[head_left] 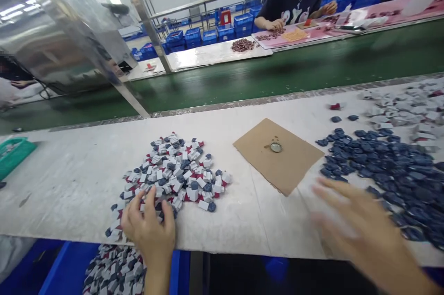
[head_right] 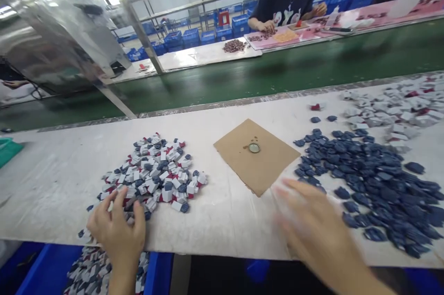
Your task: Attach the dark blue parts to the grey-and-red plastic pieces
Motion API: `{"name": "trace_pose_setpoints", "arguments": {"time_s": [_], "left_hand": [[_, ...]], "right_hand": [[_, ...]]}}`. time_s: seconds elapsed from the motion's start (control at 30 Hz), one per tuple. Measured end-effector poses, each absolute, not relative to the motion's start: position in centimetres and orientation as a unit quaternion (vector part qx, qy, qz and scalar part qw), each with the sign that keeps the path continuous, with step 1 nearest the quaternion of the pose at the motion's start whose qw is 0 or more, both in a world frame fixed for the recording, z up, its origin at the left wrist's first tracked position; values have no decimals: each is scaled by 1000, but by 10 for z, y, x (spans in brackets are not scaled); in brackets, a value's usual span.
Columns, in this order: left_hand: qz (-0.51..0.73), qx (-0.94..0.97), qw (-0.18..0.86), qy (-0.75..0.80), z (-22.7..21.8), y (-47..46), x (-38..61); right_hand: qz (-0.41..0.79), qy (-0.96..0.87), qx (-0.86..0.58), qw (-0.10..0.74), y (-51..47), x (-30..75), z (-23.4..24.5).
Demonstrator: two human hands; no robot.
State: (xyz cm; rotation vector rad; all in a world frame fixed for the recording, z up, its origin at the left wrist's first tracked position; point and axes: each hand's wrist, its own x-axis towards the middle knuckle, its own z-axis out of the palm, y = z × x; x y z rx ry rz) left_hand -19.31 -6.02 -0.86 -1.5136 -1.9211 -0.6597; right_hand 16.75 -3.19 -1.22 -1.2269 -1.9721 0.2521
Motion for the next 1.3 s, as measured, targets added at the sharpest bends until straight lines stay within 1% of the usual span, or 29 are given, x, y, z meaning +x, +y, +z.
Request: {"name": "trace_pose_setpoints", "arguments": {"time_s": [0.1, 0.2, 0.3, 0.43, 0.5, 0.67, 0.77, 0.83, 0.9, 1.0, 1.07, 1.13, 1.2, 1.3], "left_hand": [[-243, -535, 299, -752, -13, -57, -184], [-235, -500, 273, -788, -13, -58, -187], [-225, -475, 213, -824, -10, -58, -197], [-205, -459, 144, -853, -2, -54, -202], [-210, -452, 125, -858, 1, -51, -201], [-250, -405, 129, -870, -2, -48, -208], [-257, -390, 130, -874, -6, -49, -213], [-261, -385, 129, -876, -6, -50, -217], [-265, -386, 127, -874, -5, -53, -220], [-285, -407, 133, -857, -5, -64, -224], [-317, -471, 166, -806, -7, -74, -224], [-313, -577, 199, -728, -11, -84, -222], [-254, -656, 210, -679, -15, -92, -222], [-188, -639, 241, -706, -17, -99, -230]], "right_hand": [[168, -843, -421, 288, -20, 77, -10], [259, -826, -442, 234, 17, 3, -6], [296, -796, -477, 224, 59, -38, -5], [300, -833, -421, 196, 83, -63, -7], [296, -836, -414, 205, 78, -73, -9], [269, -815, -444, 258, 59, -96, -14], [277, -811, -437, 272, 59, -112, -14], [296, -812, -429, 262, 64, -117, -11], [336, -818, -404, 234, 70, -111, -7], [384, -818, -369, 218, 65, -73, -4], [348, -824, -385, 226, 47, -43, -8], [275, -865, -371, 194, 24, -28, -15], [232, -893, -348, 167, 6, -37, -22], [226, -884, -369, 177, 1, -74, -23]]}}
